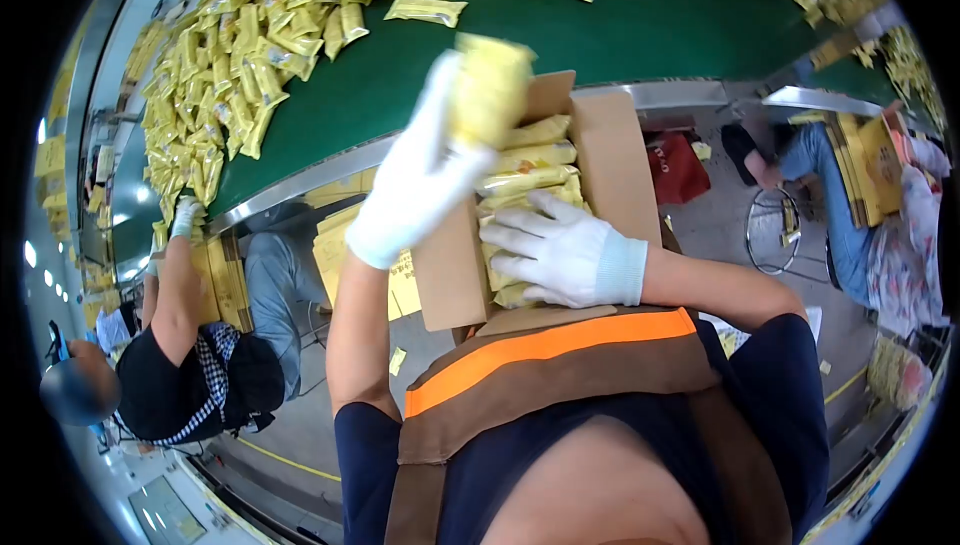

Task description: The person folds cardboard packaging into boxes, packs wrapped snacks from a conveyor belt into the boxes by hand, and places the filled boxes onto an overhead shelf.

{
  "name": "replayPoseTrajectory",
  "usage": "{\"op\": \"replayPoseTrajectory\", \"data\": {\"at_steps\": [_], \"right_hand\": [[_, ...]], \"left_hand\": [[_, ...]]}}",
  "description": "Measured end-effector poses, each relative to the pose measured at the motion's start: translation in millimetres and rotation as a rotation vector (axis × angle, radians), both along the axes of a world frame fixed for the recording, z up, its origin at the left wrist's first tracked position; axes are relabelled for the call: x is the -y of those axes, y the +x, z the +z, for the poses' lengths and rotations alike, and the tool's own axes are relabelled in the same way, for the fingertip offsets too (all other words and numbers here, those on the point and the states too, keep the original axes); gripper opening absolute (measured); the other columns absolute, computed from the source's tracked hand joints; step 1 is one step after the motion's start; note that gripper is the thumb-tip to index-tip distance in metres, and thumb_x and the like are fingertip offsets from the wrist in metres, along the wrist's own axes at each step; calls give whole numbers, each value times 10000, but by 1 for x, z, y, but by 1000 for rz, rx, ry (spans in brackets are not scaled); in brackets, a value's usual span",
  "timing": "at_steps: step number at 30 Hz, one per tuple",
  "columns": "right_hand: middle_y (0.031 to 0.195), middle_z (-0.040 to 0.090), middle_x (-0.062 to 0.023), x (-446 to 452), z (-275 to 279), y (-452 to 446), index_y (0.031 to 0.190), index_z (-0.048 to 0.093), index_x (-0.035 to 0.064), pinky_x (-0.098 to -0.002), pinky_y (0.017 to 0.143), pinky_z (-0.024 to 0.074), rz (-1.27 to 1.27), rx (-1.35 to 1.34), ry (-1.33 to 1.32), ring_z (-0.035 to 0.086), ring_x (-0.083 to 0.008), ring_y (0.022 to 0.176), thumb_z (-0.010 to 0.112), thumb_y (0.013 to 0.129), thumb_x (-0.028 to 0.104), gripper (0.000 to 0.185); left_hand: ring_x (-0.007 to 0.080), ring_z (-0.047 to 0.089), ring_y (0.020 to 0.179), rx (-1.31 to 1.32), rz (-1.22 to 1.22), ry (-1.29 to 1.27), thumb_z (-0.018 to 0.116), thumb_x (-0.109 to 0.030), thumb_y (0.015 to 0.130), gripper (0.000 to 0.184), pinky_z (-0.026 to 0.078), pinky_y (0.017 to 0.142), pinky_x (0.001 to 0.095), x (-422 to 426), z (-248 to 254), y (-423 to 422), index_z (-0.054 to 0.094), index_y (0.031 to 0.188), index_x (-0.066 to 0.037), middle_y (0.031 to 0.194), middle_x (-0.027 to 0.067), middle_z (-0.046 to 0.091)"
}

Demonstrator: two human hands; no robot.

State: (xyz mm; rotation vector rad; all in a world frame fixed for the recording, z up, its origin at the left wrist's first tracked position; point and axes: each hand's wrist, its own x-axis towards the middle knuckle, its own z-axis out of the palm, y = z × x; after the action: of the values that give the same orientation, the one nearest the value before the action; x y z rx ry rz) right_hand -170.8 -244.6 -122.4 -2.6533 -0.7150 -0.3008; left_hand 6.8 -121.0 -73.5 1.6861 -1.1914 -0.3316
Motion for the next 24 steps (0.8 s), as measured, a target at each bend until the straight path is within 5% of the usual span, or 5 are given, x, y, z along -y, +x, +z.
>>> {"op": "replayPoseTrajectory", "data": {"at_steps": [4, 12, 16, 21, 24], "right_hand": [[1224, 581, -130, 18, 11, -25, 1127, 593, 48, -427, 1015, 402, -18, -95, -6, 525, -275, 1180, 677, 809, 291, 409], [1282, 577, -86, 69, 33, -14, 1167, 626, 131, -418, 1023, 429, 129, -188, -81, 555, -318, 1184, 592, 838, 155, 331], [1095, 593, -89, 95, 21, 15, 1010, 630, 114, -394, 858, 502, 251, -65, -474, 593, -280, 1034, 609, 819, 185, 205], [983, 555, -68, 78, 30, 23, 949, 592, 117, -366, 721, 521, 318, -27, -370, 573, -251, 972, 632, 823, 200, 157], [938, 540, -51, 56, 86, 12, 934, 572, 141, -370, 712, 503, 255, 21, -341, 563, -240, 937, 645, 840, 234, 151]], "left_hand": [[329, 553, 1032, 882, -112, 518, 709, -197, 763, 710, 441, 919, 474, 14, -22, -27, 454, 1422, -129, 1145, 147, 573], [404, 401, 1351, 956, -208, 644, 551, -504, 903, 700, 290, 1124, 534, 13, -48, -33, 398, 1469, -120, 1513, 212, 367], [452, 316, 1400, 877, -203, 640, 435, -663, 914, 825, 253, 1148, 544, 14, -57, -43, 329, 1503, -95, 1521, 273, 317], [335, 384, 1400, 6, -285, 165, 563, -360, 952, 670, 279, 1167, 414, 0, -47, -18, 346, 1490, -25, 1502, 232, 393], [230, 531, 1270, -103, 61, -64, 595, -200, 942, 519, 391, 1085, 322, -41, -30, 13, 483, 1403, 9, 1395, 151, 549]]}}
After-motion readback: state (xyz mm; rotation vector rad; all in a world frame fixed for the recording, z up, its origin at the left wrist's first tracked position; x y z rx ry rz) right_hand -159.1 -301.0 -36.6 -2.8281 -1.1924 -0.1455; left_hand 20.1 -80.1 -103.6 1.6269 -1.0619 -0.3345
